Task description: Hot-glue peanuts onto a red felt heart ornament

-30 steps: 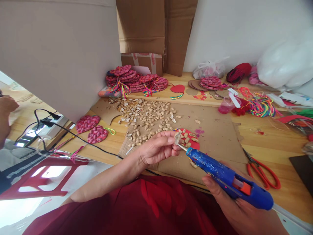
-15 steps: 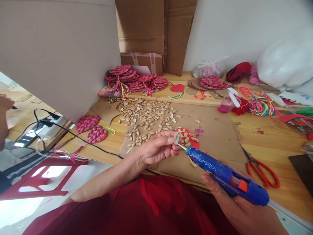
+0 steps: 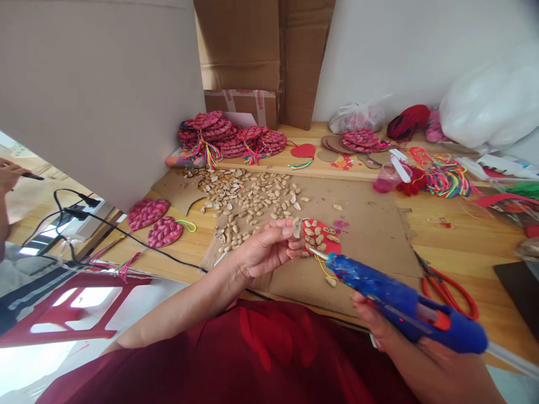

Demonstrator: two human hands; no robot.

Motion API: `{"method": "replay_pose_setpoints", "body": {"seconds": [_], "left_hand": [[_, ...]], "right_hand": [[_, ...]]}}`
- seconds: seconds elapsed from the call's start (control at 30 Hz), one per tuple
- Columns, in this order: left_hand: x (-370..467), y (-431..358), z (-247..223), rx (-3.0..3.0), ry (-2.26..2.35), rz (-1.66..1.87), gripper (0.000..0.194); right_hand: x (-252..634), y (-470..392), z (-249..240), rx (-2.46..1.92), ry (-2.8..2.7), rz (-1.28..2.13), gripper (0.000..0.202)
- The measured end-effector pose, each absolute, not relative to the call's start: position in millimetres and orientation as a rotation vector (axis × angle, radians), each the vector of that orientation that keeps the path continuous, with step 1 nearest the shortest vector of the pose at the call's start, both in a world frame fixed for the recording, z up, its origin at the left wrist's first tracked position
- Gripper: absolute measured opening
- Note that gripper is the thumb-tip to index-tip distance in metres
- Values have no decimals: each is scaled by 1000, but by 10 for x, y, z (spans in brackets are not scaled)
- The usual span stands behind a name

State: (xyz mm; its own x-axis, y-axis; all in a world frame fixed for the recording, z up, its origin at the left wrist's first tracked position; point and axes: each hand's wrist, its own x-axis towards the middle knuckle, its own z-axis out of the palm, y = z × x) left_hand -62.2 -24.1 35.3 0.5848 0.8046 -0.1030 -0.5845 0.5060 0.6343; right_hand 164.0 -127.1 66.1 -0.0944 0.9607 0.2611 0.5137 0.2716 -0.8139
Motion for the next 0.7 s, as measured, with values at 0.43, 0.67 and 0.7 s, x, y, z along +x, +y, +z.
{"method": "replay_pose_setpoints", "body": {"seconds": [0.43, 0.67, 0.7], "left_hand": [[-477, 71, 292, 1327, 889, 745, 29], [-161, 193, 317, 2180, 919, 592, 11], [-122, 205, 302, 2275, 907, 569, 11]], "right_hand": [[2022, -883, 323, -1093, -788, 1353, 31], [2016, -592, 130, -1226, -791, 1230, 47], [2001, -561, 114, -1228, -797, 1222, 48]]}}
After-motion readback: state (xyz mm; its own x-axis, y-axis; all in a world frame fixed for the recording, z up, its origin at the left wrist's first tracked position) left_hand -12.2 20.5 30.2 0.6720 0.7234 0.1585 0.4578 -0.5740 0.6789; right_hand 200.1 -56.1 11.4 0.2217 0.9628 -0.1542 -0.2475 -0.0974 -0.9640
